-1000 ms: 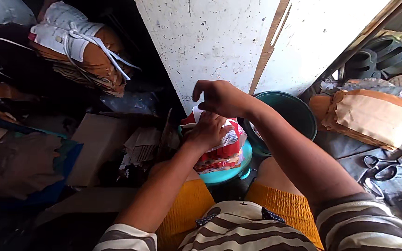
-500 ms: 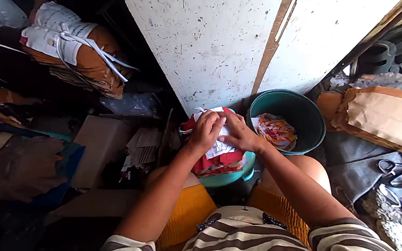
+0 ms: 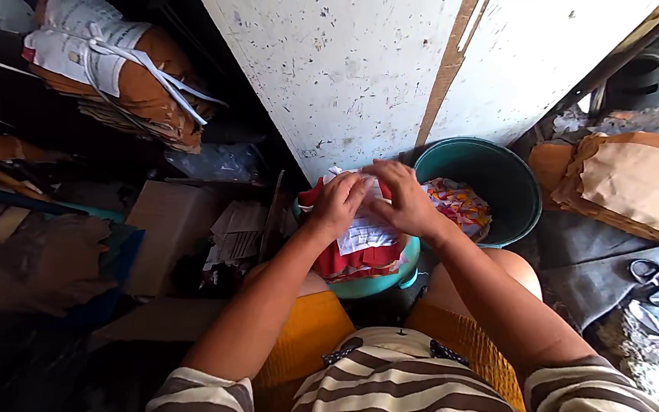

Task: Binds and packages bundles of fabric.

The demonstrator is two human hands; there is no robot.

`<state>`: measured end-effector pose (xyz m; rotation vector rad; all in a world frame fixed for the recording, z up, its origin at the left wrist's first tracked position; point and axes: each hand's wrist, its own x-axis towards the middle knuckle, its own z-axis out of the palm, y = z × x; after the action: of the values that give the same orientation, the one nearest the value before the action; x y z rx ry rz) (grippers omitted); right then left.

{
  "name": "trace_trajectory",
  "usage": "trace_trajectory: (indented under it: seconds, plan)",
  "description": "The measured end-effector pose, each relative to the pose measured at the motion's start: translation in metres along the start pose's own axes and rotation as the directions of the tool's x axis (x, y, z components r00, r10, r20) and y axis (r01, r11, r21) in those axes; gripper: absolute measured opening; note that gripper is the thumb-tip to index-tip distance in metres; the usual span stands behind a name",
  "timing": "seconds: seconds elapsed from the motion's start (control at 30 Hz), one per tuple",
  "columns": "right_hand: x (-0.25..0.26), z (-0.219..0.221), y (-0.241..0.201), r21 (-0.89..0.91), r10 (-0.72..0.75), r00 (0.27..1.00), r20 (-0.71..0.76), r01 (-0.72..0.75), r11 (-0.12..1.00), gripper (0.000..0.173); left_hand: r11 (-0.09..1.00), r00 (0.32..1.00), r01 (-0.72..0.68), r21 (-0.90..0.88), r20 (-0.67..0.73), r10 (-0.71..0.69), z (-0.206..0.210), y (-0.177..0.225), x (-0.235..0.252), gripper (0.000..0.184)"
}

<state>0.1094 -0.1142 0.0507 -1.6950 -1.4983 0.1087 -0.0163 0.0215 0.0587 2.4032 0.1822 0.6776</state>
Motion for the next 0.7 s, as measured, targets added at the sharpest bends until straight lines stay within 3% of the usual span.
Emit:
trace_trajectory:
  seconds: [0.1,0.17,0.3,0.37,0.43,0.5,0.6,0.7]
  plan:
    - [0.008,0.011,-0.020,0.152,-0.027,0.997,-0.069,0.037,0.988,0.080,1.000,0.999,0.010,0.011,0.038,-0.011,-0.006,0.002,0.002,0.031]
    - [0.004,0.027,-0.012,0.252,-0.003,0.999,-0.039,0.013,0.968,0.088,0.997,0.975,0.026,0.069,0.219,-0.040,-0.024,0.004,0.011,0.030]
    - [-0.006,0.049,-0.002,0.057,-0.022,0.999,-0.050,0.025,0.998,0.102,0.955,0.803,-0.060,0.291,0.583,-0.128,-0.059,0.014,0.039,0.035]
    - [-0.005,0.051,-0.002,0.024,-0.020,0.999,-0.041,0.021,0.999,0.109,0.931,0.757,-0.109,0.347,0.636,-0.149,-0.067,0.018,0.046,0.036]
    - [-0.004,0.054,0.000,0.027,-0.021,0.999,-0.041,0.022,0.999,0.115,0.931,0.767,-0.119,0.346,0.628,-0.136,-0.070,0.019,0.050,0.035]
    - [-0.007,0.057,0.005,0.042,-0.033,0.998,-0.056,0.036,0.999,0.116,0.958,0.794,-0.039,0.284,0.591,-0.143,-0.067,0.014,0.046,0.036]
    - [-0.010,0.055,0.011,0.073,-0.071,0.995,-0.066,0.076,0.994,0.113,0.976,0.851,0.203,0.077,0.480,-0.215,-0.054,0.000,0.033,0.039]
    - [-0.011,0.044,0.007,0.014,-0.136,0.983,-0.122,0.139,0.990,0.103,0.893,0.790,0.443,-0.079,0.505,-0.347,-0.054,0.002,0.032,0.043]
